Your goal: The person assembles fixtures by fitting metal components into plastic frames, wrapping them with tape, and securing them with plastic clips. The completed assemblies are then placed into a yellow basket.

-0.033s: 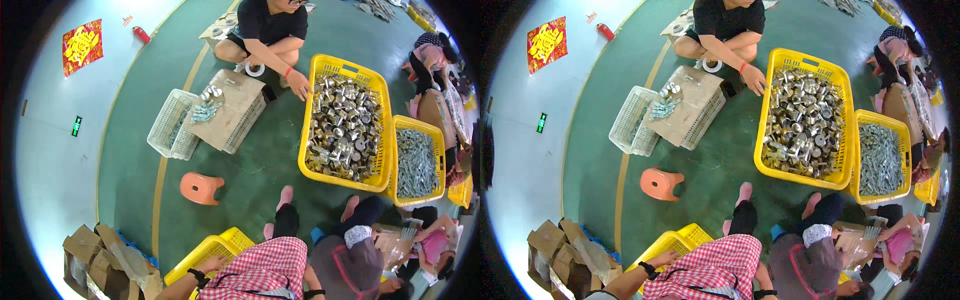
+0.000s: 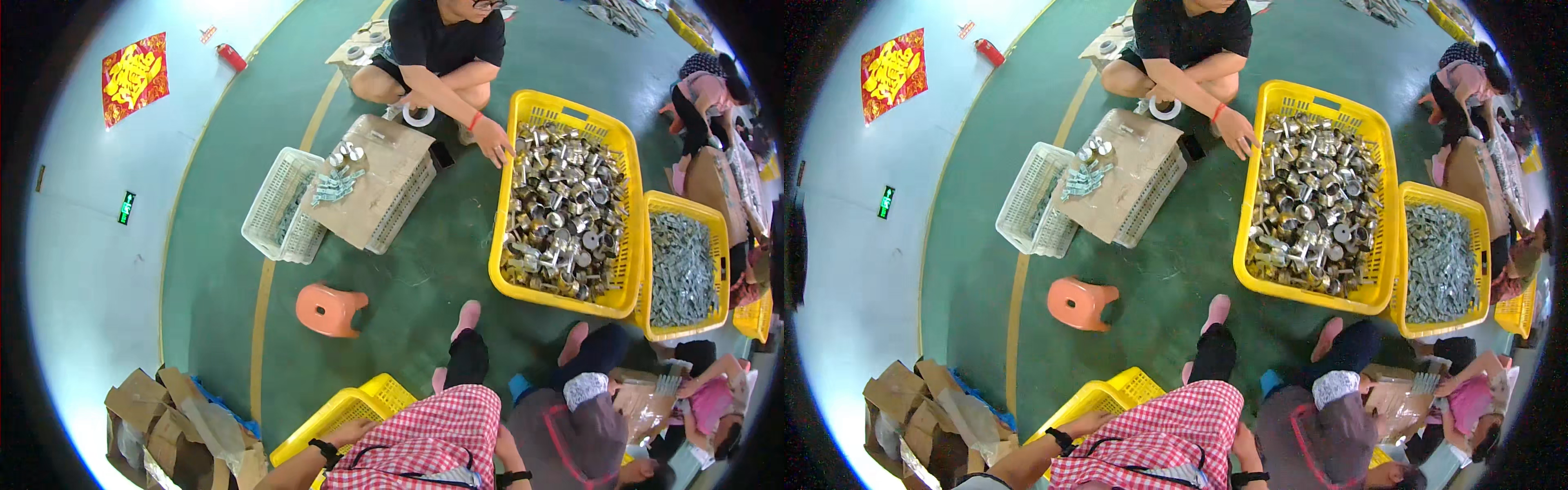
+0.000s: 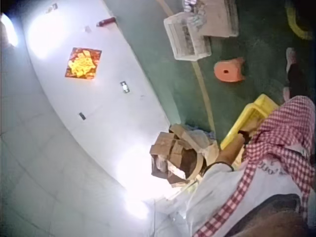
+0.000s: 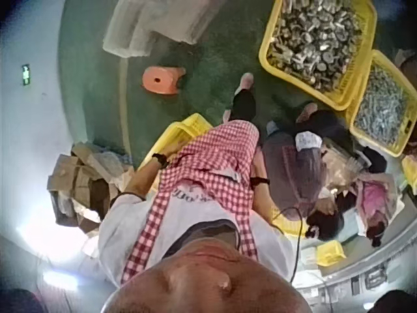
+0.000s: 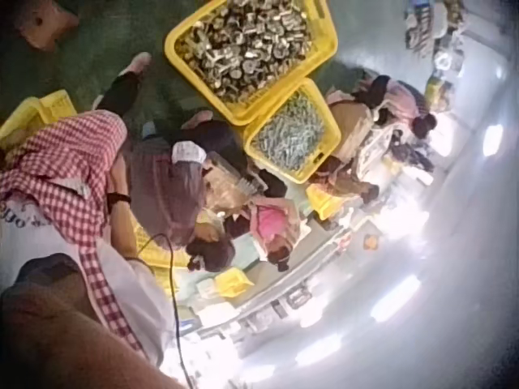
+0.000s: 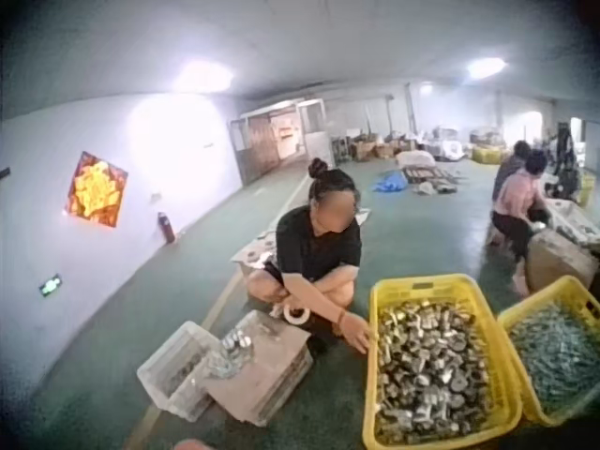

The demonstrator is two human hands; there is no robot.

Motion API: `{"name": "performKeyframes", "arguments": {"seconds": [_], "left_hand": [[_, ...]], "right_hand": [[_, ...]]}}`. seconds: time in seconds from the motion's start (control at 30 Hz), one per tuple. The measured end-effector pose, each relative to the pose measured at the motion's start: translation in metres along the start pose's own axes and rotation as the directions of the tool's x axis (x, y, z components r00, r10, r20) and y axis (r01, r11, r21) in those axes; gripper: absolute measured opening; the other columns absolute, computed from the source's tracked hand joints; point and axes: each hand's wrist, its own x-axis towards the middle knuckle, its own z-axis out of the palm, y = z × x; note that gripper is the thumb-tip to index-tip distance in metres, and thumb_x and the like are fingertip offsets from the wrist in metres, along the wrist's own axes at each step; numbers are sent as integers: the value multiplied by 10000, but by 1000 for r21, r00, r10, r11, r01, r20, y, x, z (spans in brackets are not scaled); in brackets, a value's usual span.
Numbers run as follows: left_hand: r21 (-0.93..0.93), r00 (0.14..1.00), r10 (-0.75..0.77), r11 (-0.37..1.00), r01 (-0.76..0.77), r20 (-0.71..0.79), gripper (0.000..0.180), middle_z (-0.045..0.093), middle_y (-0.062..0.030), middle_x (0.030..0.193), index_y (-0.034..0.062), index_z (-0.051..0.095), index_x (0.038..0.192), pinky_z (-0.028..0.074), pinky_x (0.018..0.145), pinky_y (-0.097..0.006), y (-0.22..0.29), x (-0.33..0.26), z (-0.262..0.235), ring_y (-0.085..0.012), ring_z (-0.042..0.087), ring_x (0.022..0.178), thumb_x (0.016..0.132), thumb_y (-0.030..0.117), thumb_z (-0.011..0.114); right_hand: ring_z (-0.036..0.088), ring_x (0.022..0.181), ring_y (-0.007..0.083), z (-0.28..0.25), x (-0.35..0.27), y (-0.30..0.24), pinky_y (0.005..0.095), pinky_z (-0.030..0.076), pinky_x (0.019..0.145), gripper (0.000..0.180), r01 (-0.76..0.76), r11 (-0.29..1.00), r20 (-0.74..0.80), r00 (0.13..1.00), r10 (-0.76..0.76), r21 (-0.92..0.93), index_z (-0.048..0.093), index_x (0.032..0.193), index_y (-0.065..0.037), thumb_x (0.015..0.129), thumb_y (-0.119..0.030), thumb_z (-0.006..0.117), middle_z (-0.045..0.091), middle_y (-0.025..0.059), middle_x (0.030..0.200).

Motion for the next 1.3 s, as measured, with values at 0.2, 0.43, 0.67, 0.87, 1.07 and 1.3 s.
{"name": "performKeyframes", "arguments": {"seconds": [0.2,0.43,0.67,0.87,1.07,1.3], "left_hand": [[-473,941,-329,819,326,79,280,627,-144,958,43,590,1064,458,795,-346,15,55,-69,-243,599,897,882,252,546],[17,994,-101,995,102,-38,305,610,-196,906,17,532,1118,485,680,-386,132,46,-247,-297,619,776,835,129,526],[39,849,232,958,-283,474,394,617,-173,918,12,472,1215,479,709,-371,-135,50,-310,-268,599,799,853,155,536],[-14,431,255,873,-488,866,205,606,-164,755,7,587,918,448,594,-358,35,256,-446,-235,590,681,811,137,469],[423,462,-22,444,-790,886,285,648,-183,888,82,636,1036,488,706,-428,-55,452,-389,-315,628,826,810,241,566],[596,658,415,287,-750,629,407,626,-172,960,55,621,1016,496,711,-423,-300,507,-258,-325,615,880,709,317,672]], "right_hand": [[546,970,401,-45,92,-156,433,443,816,397,23,997,-17,1000,-22,77,548,1045,17,902,-348,480,585,248,967],[533,904,375,-67,146,-216,434,441,789,234,273,948,22,962,-274,-164,565,957,-29,867,-236,508,555,170,979],[583,826,374,-48,224,-331,460,462,704,225,148,988,217,966,-138,-34,550,958,-51,866,-252,507,610,178,859],[599,746,401,43,232,-391,484,460,635,282,184,972,699,715,-32,-144,556,885,-12,867,-263,427,621,205,786],[601,715,375,145,290,-463,441,462,606,291,121,924,846,372,-381,363,578,827,-5,868,-276,483,610,209,754],[623,605,173,119,474,-458,317,489,538,248,-288,763,254,953,166,579,557,958,0,917,-235,489,631,111,743]]}}
